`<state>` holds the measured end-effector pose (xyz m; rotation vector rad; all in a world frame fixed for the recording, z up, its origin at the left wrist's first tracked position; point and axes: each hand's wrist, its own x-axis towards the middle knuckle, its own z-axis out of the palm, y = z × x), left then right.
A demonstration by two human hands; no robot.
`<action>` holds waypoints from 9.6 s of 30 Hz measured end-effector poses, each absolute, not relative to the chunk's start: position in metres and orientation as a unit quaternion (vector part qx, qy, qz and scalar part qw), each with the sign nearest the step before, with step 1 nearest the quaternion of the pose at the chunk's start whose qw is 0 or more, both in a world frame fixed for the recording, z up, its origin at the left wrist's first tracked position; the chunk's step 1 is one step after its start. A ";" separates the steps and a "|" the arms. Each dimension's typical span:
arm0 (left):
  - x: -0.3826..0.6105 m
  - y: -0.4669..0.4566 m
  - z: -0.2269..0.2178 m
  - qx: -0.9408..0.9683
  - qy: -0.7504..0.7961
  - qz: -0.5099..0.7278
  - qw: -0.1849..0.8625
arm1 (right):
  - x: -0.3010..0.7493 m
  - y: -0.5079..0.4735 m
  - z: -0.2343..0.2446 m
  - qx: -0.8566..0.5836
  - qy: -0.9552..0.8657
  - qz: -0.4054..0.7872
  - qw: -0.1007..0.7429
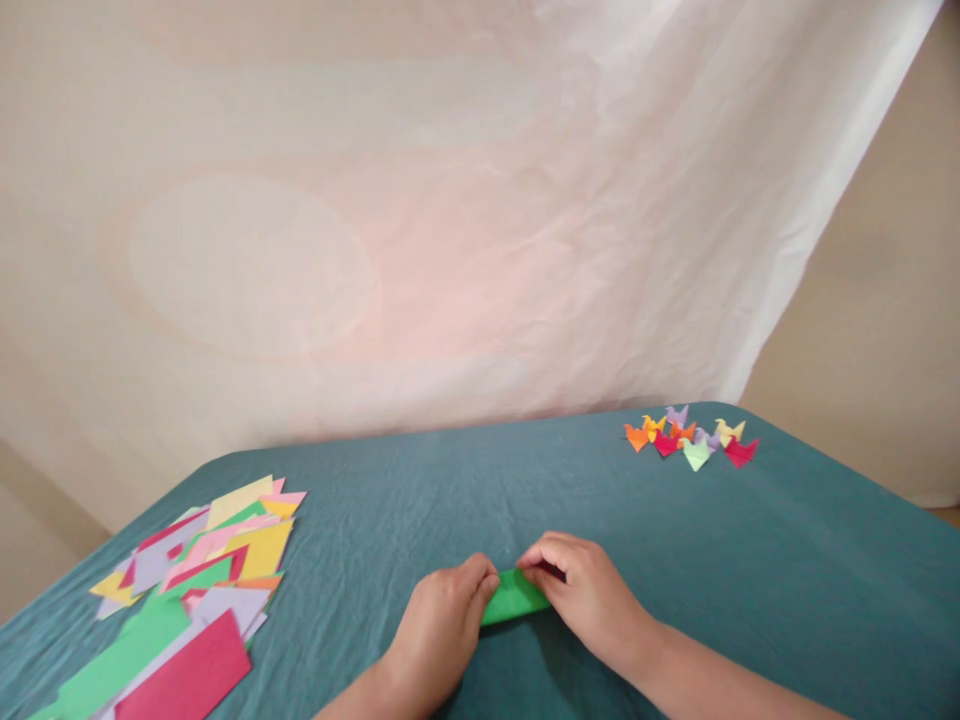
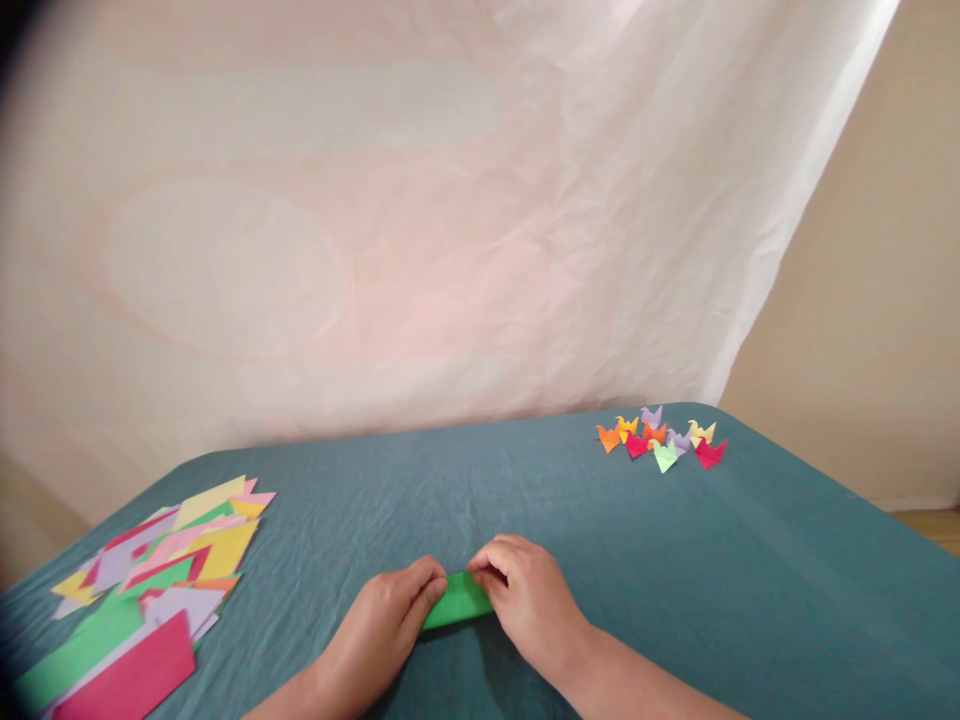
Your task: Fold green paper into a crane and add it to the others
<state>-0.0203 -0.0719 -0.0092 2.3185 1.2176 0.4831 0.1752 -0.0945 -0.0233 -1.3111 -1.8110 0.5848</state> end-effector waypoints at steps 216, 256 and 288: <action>-0.027 -0.062 -0.013 0.702 0.373 0.382 0.472 | 0.180 -0.094 -0.015 -0.412 -0.703 0.328 0.478; -0.016 -0.065 -0.005 0.708 0.412 0.409 0.401 | 0.179 -0.087 -0.021 -0.491 -0.535 0.429 0.537; 0.018 -0.022 -0.021 0.549 0.427 0.408 0.592 | 0.195 -0.060 -0.028 -0.521 -0.544 0.405 0.518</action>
